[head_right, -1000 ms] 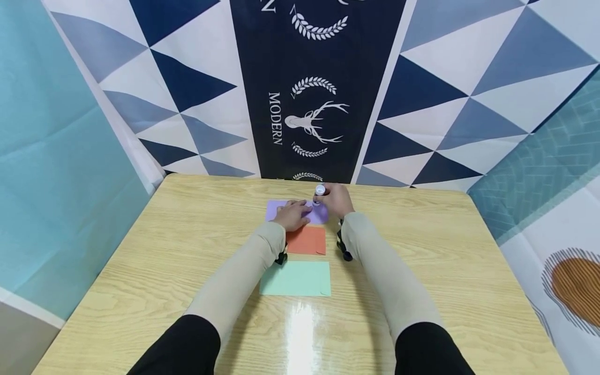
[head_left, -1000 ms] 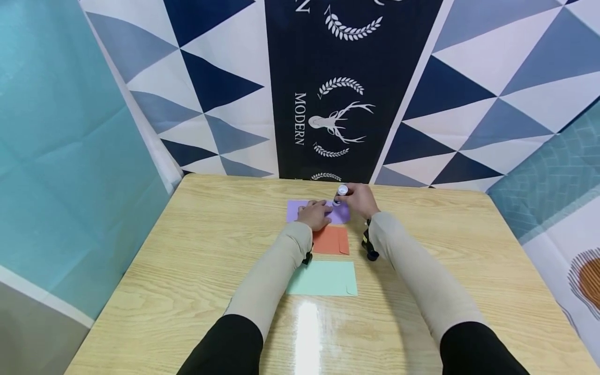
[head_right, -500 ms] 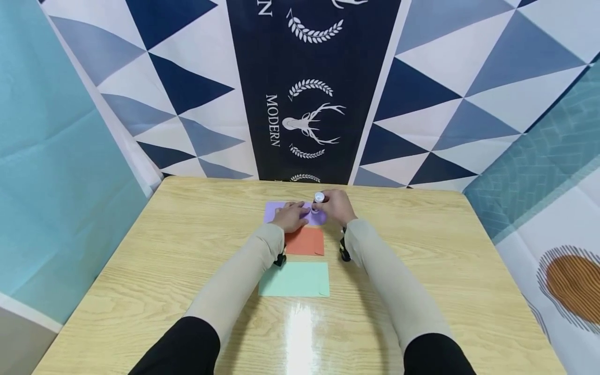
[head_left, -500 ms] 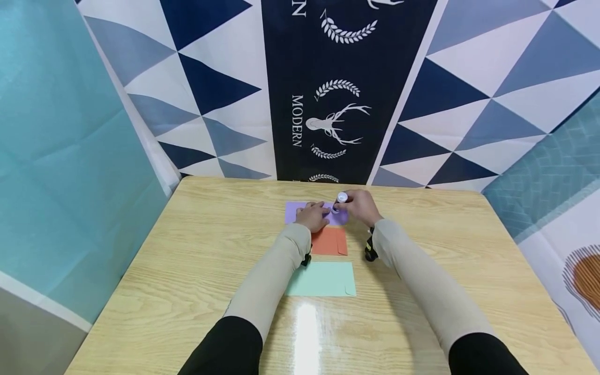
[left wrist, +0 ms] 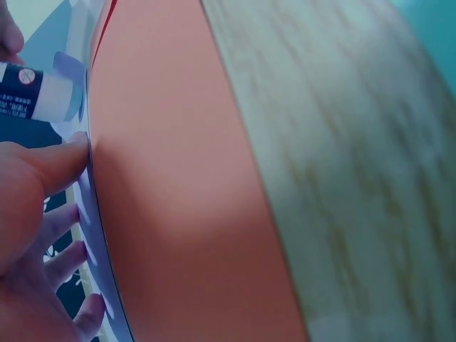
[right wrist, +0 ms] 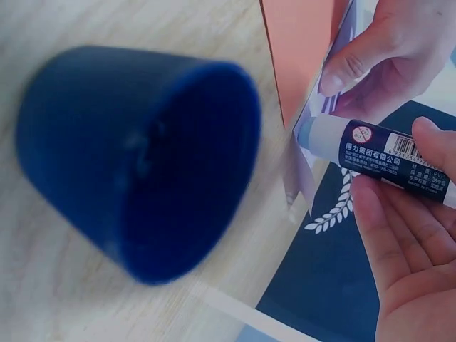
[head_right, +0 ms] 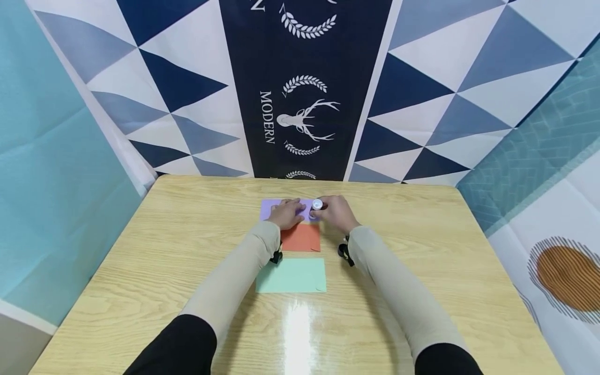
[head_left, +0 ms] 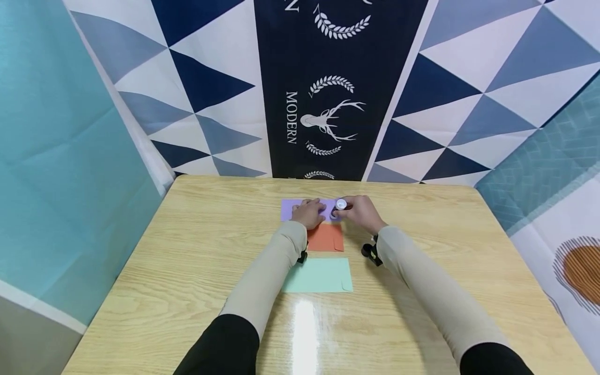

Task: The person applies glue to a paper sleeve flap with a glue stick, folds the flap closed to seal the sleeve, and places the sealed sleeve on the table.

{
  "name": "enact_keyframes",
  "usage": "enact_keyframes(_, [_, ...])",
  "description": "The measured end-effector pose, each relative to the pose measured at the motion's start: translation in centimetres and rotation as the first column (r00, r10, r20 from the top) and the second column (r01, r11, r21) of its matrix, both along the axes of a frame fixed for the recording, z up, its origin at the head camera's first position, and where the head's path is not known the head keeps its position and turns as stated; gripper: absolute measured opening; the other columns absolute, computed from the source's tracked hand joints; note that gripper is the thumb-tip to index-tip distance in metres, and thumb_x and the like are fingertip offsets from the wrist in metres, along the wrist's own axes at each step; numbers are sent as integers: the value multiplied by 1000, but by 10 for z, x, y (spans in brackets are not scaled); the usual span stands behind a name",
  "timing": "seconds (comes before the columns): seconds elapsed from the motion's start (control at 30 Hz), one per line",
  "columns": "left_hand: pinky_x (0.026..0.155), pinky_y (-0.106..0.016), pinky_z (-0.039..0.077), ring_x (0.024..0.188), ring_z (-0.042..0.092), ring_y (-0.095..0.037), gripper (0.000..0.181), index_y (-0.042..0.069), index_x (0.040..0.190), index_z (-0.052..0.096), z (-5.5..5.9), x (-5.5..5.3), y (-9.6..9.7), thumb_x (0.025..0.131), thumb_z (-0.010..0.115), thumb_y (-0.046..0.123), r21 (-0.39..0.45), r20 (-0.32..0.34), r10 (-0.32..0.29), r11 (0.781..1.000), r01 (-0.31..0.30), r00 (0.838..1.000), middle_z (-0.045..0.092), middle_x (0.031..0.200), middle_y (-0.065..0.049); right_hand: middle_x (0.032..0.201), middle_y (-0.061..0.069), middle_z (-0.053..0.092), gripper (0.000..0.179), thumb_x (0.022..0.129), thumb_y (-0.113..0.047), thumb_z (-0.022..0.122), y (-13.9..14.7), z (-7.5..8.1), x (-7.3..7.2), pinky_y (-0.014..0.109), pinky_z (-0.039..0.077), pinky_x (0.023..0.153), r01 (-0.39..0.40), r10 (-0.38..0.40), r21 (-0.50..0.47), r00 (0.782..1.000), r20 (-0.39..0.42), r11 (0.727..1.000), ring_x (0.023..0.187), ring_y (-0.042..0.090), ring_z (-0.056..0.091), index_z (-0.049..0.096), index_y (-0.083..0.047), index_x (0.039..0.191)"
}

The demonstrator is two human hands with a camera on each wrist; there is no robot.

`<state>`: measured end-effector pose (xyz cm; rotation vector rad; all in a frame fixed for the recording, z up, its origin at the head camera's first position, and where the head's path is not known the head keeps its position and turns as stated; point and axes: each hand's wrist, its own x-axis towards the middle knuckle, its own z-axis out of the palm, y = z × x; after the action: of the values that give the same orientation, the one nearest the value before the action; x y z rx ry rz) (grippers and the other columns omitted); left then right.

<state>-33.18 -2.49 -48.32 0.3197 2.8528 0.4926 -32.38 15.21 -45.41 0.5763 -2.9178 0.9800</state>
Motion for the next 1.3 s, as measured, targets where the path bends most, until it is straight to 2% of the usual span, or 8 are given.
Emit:
enact_keyframes(0.2, [111,-49,29,147,29,-20,43,28,142,52,-1,-2,-3,99,54,36,10,-6,6,1000,-6,1000,33,159,5,96,16,75,26,82,-15,78,2,-1,3,36,55,75,-31,31,-24,1000,3,999,83,22,68,75,-1,103])
enact_keyframes(0.37, [113,-50,27,147,27,-20,43,28,142,51,-3,-2,-2,99,54,36,15,11,12,1000,-12,1000,32,159,6,100,16,75,28,82,-17,79,5,3,3,38,56,78,11,-9,-91,1000,20,996,88,25,70,74,-2,105])
enact_keyframes(0.5, [114,-50,26,148,26,-20,43,29,142,51,-5,-2,-1,100,53,37,19,15,12,1000,-12,1000,31,160,7,101,17,74,25,84,-18,77,6,10,-7,41,56,81,73,-70,-153,997,22,986,93,28,71,74,-2,102])
enact_keyframes(0.67, [113,-51,26,148,26,-20,44,29,142,51,-7,-1,2,99,53,37,17,16,8,1000,-8,1000,31,160,6,99,19,74,22,84,-15,76,2,8,-24,34,53,76,116,-120,-197,993,-6,973,91,28,69,73,1,100])
enact_keyframes(0.8, [113,-51,27,147,27,-20,43,29,142,51,-8,0,6,99,54,37,15,9,-5,1000,5,1000,32,159,6,99,19,74,22,85,-14,76,-2,-1,-32,31,51,76,117,-120,-171,993,-5,978,90,26,68,74,1,100])
enact_keyframes(0.9, [112,-50,28,147,27,-21,44,29,142,51,-8,1,8,99,54,37,29,7,-12,999,12,1000,32,159,6,98,19,74,20,84,-14,76,-4,-6,-34,36,52,79,113,-114,-142,993,0,983,90,27,68,74,1,98])
enact_keyframes(1.1, [113,-50,27,148,26,-20,44,30,142,50,-10,-3,7,99,53,37,24,-3,11,1000,-11,1000,31,160,6,96,19,74,20,82,-12,77,-6,-6,-33,44,53,85,77,-82,-132,996,-32,988,90,30,68,74,1,97])
enact_keyframes(1.3, [113,-50,27,148,26,-20,44,29,142,50,-9,-5,0,99,53,38,16,-4,18,1000,-18,1000,31,160,7,97,18,74,23,81,-14,79,-10,-7,-30,44,54,84,55,-58,-109,998,-29,993,90,29,68,74,2,97])
